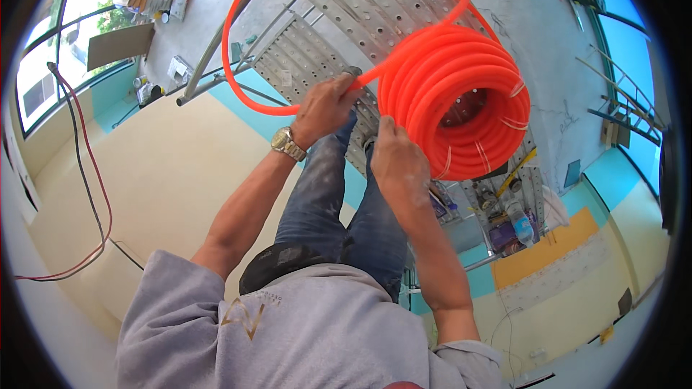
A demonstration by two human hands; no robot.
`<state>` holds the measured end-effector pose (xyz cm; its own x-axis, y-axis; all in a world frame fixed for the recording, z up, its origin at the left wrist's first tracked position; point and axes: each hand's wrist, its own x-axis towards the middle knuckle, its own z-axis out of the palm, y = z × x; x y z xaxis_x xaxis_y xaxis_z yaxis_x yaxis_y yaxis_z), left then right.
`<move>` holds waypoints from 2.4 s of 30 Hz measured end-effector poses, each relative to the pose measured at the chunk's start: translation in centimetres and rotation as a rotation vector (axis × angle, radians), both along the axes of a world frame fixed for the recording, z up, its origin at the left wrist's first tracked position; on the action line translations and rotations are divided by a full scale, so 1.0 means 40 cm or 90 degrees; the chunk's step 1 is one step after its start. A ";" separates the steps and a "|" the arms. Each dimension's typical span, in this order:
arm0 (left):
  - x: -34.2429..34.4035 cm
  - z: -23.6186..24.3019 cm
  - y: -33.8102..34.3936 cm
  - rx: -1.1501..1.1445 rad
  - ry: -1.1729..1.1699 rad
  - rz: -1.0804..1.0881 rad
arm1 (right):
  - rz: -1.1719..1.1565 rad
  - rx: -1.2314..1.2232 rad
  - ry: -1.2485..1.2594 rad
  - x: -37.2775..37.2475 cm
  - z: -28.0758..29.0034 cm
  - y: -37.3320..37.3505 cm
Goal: Measure a section of red electrical conduit and cut it using pliers while on a scaffolding platform.
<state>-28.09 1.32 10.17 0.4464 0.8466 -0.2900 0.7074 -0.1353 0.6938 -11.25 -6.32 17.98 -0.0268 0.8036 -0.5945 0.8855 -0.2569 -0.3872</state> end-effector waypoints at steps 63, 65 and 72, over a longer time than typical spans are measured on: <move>-0.117 -0.053 0.018 0.017 0.102 -0.004 | 0.001 0.032 0.011 -0.066 -0.008 -0.017; -0.096 -0.053 0.005 0.017 0.082 -0.015 | 0.020 0.037 0.012 -0.064 -0.070 0.019; -0.116 -0.042 0.019 0.029 0.080 -0.027 | 0.036 0.019 0.044 -0.060 -0.037 0.015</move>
<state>-32.74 2.08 8.49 0.4448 0.8410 -0.3079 0.7813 -0.1963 0.5925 -13.64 -5.70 16.49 -0.1127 0.8174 -0.5650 0.8694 -0.1941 -0.4543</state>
